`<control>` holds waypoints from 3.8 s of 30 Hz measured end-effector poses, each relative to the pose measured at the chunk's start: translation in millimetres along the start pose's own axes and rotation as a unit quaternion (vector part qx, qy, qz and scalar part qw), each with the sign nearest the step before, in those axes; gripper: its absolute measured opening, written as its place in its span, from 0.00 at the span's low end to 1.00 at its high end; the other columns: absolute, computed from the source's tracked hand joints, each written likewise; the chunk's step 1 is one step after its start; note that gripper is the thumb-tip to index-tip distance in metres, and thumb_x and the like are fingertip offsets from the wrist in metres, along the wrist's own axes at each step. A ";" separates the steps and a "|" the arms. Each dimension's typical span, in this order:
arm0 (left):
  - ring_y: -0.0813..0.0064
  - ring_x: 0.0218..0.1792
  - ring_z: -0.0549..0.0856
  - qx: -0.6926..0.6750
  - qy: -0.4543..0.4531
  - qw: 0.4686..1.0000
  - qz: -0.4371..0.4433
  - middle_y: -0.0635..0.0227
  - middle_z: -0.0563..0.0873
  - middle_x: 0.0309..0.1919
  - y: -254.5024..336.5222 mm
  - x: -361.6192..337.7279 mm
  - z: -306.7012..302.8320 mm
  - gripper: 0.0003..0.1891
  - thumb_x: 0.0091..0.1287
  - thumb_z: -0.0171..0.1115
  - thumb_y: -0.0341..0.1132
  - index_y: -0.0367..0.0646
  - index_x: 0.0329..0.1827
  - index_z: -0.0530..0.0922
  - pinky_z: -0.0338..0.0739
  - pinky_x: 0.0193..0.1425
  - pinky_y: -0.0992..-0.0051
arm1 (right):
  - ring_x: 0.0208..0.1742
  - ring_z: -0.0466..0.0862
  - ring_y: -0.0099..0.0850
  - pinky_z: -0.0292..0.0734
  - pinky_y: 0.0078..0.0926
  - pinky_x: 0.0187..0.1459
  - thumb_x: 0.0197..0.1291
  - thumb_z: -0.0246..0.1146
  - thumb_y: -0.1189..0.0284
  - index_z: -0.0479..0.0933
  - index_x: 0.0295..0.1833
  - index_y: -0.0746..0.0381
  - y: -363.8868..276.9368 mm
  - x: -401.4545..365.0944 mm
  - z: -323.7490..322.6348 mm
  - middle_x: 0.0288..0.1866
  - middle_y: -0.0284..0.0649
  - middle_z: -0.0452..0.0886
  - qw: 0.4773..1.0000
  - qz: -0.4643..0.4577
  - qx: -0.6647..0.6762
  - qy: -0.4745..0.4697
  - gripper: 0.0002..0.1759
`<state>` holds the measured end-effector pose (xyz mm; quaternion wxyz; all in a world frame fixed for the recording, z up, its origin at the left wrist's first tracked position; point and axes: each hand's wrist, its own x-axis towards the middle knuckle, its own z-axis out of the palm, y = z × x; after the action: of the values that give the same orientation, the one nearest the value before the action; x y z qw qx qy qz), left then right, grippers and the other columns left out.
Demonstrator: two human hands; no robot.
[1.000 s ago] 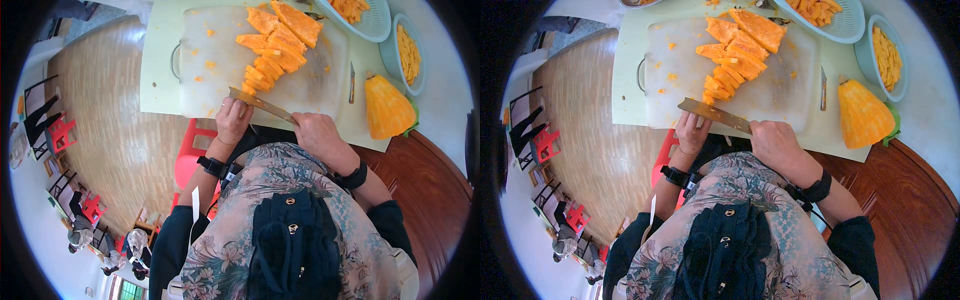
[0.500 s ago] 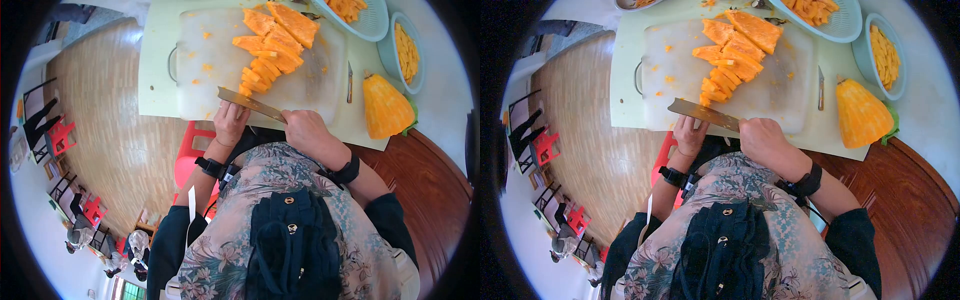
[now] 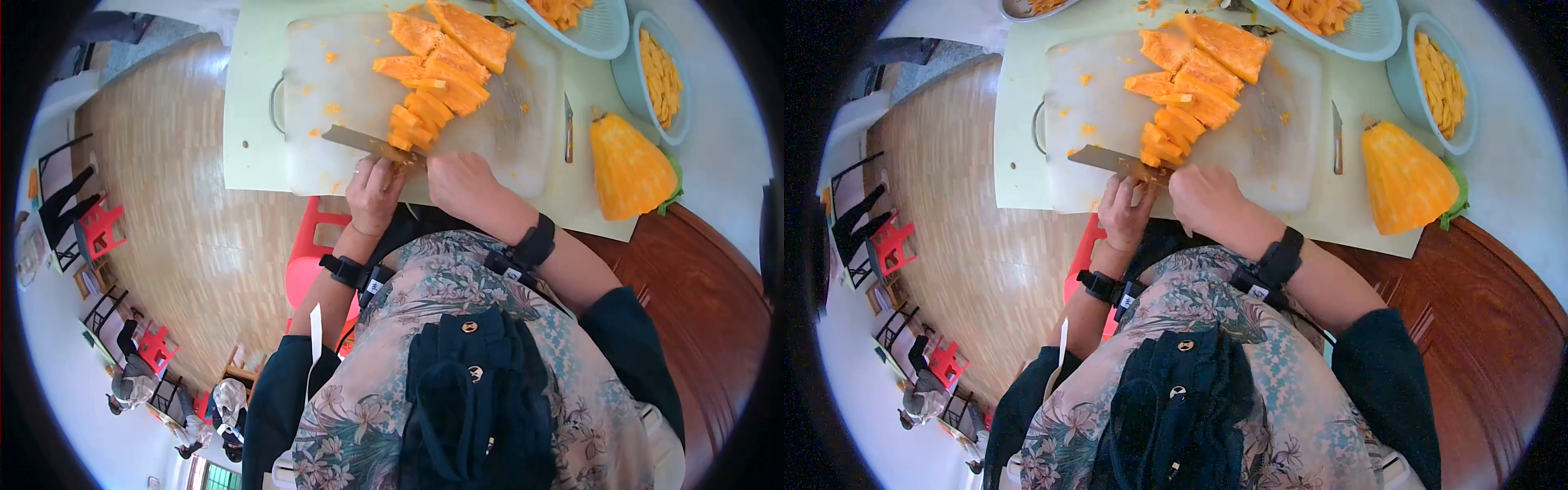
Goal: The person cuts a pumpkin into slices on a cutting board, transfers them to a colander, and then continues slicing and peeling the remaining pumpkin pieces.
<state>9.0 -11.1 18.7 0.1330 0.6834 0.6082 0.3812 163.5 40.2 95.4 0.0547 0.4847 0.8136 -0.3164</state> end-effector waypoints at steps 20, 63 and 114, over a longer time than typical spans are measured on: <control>0.62 0.37 0.81 -0.030 -0.005 0.999 0.024 0.59 0.80 0.38 -2.5 -8.0 -11.9 0.16 0.46 0.70 0.23 0.38 0.39 0.77 0.79 0.38 0.72 | 0.28 0.80 0.52 0.76 0.45 0.34 0.51 0.54 0.73 0.75 0.28 0.67 7.6 -55.1 -21.8 0.23 0.54 0.78 0.999 0.030 0.028 -0.015 0.08; 0.62 0.37 0.81 -0.004 -0.101 0.976 0.196 0.61 0.80 0.37 -1.8 16.8 -11.3 0.12 0.48 0.67 0.22 0.36 0.37 0.78 0.78 0.39 0.71 | 0.37 0.83 0.49 0.78 0.42 0.39 0.48 0.56 0.73 0.80 0.31 0.67 -3.8 20.8 -13.3 0.31 0.54 0.81 0.993 0.045 0.082 -0.075 0.10; 0.70 0.43 0.79 -0.646 0.202 0.583 -0.449 0.67 0.79 0.40 21.8 126.2 12.9 0.14 0.66 0.55 0.44 0.45 0.46 0.72 0.75 0.48 0.69 | 0.27 0.80 0.50 0.74 0.38 0.31 0.55 0.60 0.66 0.78 0.37 0.71 110.5 -129.3 -7.2 0.23 0.57 0.77 0.901 0.276 0.303 0.142 0.16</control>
<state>29.8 105.4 69.4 0.5678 -0.0383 0.4419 0.6935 323.8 -16.8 101.2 -0.1257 0.7230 0.5112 -0.4474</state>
